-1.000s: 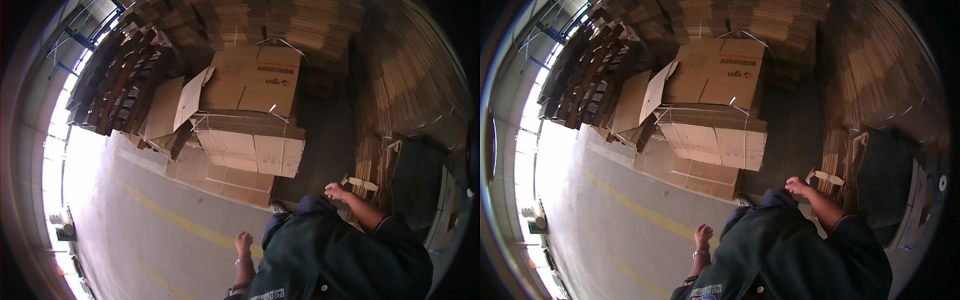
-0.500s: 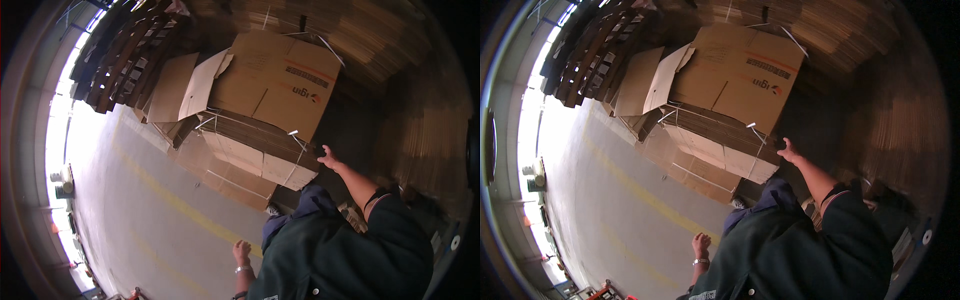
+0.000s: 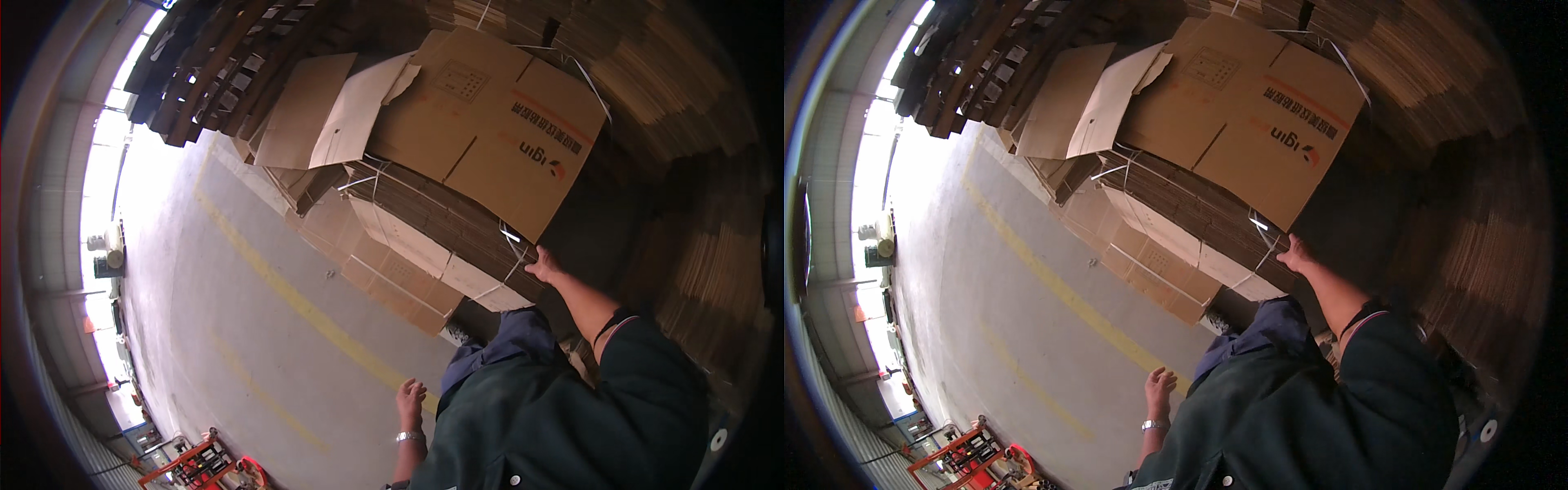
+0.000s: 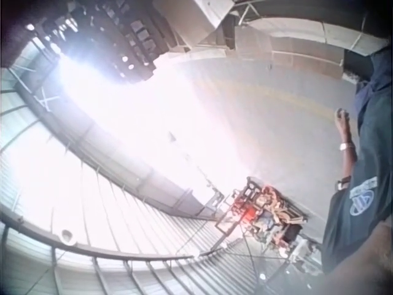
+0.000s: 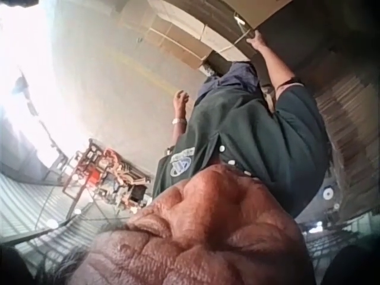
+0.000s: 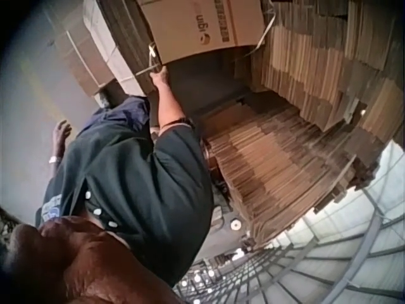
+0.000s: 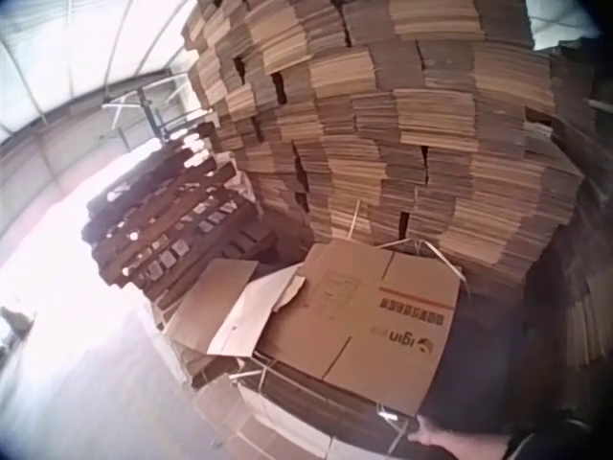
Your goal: Organizing rolls of tape, operating a cutting machine, and moving cardboard boxes in a factory environment.
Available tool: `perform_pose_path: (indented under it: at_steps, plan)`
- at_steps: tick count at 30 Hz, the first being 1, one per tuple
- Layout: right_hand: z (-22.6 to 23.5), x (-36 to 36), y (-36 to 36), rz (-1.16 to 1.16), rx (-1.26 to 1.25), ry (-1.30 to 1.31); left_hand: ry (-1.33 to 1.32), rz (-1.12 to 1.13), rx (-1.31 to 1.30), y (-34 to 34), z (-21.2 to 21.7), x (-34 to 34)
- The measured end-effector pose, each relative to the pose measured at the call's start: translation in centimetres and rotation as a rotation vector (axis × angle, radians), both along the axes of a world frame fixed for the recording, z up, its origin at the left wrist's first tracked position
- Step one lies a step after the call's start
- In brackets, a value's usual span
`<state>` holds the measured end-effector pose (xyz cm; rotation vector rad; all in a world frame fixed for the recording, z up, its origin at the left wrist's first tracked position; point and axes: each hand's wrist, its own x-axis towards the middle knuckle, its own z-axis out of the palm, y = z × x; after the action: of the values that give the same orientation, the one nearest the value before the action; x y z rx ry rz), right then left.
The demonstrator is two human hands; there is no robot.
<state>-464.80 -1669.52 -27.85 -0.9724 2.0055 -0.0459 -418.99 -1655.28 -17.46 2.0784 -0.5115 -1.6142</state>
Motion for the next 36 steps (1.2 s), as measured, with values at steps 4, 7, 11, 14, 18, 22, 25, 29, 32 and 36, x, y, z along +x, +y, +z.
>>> perform_pose_path:
  at_steps: [4,7,11,14,18,22,25,29,32,36]
  plan:
    - [1.3,2.8,1.8,0.080,-0.117,0.005,0.003,-0.011,0.026,-0.1,-0.5,1.9]
    - [2.5,5.7,2.8,0.235,-0.211,0.019,0.004,0.006,0.053,0.1,-0.5,3.3]
    - [5.5,9.8,3.8,0.306,-0.178,0.027,-0.021,-0.022,0.062,0.0,-1.2,4.5]
    - [6.4,11.8,4.5,0.321,-0.116,0.017,0.013,-0.110,0.067,-1.6,-2.7,3.4]
    - [5.8,14.8,5.7,0.439,-0.067,-0.021,0.164,-0.123,0.108,-4.0,-4.9,0.0]
    - [4.8,17.5,6.8,0.419,0.017,-0.095,0.339,-0.154,0.110,-6.7,-6.4,-4.4]
    - [4.0,18.1,7.0,0.382,0.008,-0.181,0.310,0.027,0.113,-7.3,-7.1,-5.8]
    - [3.3,17.8,7.0,0.391,0.013,-0.198,0.243,0.016,0.089,-7.0,-6.9,-6.3]
    - [3.2,17.7,6.8,0.405,-0.005,-0.234,0.160,-0.025,0.037,-7.5,-7.8,-6.3]
    - [2.7,18.1,7.2,0.397,0.011,-0.230,0.090,-0.067,0.059,-7.1,-8.1,-5.9]
